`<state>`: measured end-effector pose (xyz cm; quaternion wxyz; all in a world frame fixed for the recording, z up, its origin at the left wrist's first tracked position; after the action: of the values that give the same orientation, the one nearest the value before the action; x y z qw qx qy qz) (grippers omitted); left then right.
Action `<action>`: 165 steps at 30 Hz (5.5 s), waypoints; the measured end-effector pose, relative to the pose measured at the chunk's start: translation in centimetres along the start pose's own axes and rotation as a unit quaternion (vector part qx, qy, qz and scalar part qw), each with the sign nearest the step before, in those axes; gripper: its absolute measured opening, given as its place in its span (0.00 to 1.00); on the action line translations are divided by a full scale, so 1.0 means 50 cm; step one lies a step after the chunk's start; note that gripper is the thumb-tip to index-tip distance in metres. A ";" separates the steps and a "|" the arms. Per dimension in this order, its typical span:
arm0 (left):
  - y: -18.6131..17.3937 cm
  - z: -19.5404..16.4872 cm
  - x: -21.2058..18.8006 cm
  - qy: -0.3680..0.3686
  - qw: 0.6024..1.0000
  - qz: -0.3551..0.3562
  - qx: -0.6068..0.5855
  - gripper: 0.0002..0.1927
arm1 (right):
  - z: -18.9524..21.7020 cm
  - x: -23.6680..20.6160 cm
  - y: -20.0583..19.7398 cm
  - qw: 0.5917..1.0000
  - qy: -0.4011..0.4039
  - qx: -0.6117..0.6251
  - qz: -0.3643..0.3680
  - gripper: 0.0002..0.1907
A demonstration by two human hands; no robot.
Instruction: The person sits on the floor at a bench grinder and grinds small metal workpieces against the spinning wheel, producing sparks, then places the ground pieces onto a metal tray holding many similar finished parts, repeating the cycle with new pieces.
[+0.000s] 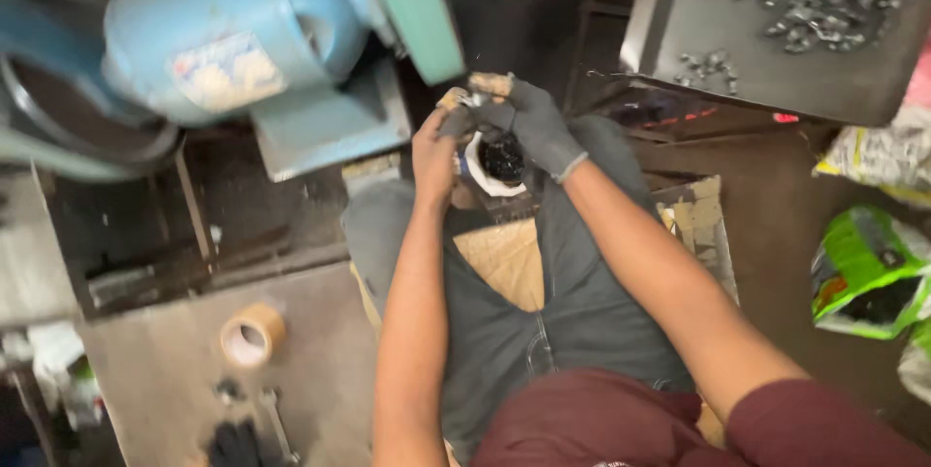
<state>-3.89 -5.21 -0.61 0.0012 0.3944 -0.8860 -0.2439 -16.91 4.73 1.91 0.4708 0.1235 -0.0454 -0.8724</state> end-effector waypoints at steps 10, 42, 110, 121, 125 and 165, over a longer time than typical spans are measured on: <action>0.001 -0.040 -0.002 0.108 0.938 -0.004 0.329 0.17 | 0.037 -0.052 0.007 0.951 0.099 -0.287 0.063 0.19; -0.016 0.037 0.008 -0.053 0.997 -0.056 -0.015 0.24 | 0.052 0.033 -0.020 0.990 0.035 -0.112 -0.084 0.13; -0.010 -0.002 -0.021 -0.099 0.980 -0.045 -0.164 0.29 | -0.035 0.098 0.027 0.929 0.101 -0.355 0.030 0.14; 0.026 -0.024 -0.027 0.009 1.000 0.030 -0.001 0.23 | 0.051 -0.035 0.028 0.909 -0.149 -0.387 0.051 0.12; 0.020 -0.006 -0.009 -0.014 0.999 -0.007 -0.044 0.21 | 0.028 0.021 0.018 0.893 -0.132 -0.426 0.057 0.10; 0.016 0.038 0.005 -0.087 0.944 0.052 -0.315 0.33 | 0.000 0.051 0.000 0.987 0.085 0.121 -0.067 0.14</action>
<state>-5.00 -4.11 -1.98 0.0614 0.3043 -0.7797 -0.5438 -18.24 2.62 1.46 0.3954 0.2556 -0.1023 -0.8763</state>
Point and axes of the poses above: each hand's wrist, its own x-axis towards the middle knuckle, its own y-axis out of the palm, z = x × y, the point moved 7 cm from there along x, towards the middle knuckle, and after that the axes turned 11 degrees about -x, right-handed, at the moved point
